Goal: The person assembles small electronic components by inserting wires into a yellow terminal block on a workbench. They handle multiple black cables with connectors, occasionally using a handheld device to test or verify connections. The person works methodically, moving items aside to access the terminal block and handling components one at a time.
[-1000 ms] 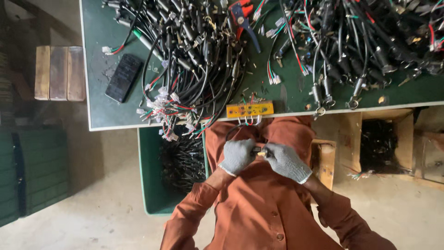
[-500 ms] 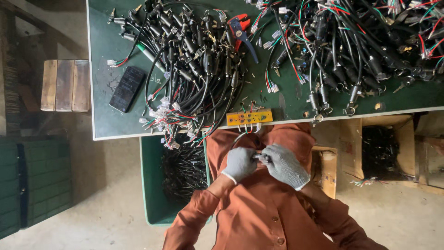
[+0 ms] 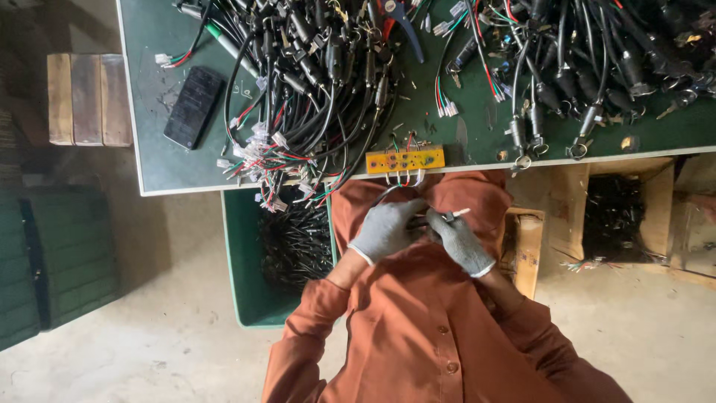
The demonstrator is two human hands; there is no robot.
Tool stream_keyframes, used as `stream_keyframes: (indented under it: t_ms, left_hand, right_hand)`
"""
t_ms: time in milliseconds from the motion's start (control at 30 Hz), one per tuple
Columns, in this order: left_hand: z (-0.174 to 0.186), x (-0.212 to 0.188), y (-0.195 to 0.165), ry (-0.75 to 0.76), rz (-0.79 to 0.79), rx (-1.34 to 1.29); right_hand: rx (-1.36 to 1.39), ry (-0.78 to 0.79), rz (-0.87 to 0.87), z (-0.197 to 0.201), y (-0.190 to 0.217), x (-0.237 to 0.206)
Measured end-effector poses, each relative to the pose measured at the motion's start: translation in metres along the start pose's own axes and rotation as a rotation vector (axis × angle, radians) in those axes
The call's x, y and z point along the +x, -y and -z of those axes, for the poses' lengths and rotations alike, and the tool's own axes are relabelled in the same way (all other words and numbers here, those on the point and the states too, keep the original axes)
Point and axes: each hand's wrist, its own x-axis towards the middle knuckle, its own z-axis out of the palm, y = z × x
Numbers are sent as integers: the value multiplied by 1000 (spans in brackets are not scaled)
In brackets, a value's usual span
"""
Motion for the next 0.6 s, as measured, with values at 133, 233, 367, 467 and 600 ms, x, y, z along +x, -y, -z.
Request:
stream_keyframes:
  t_ms: [133,233,367,467,600]
  left_hand:
    - [15,12,-7,-163,40,120]
    - [4,18,-5,-294,131,315]
    - [-19,24,2,-339,235,436]
    - [-30,31,4,-325,296,534]
    - [-22,34,-4,-355,282,476]
  right_hand:
    - [-356,-96,363,8,4,7]
    - [-534,86,499,13,15,6]
    - [-742,353,660,11,19,2]
    - [-716,339,630,9,9,2]
    - [-554,380,362,8,-2,2]
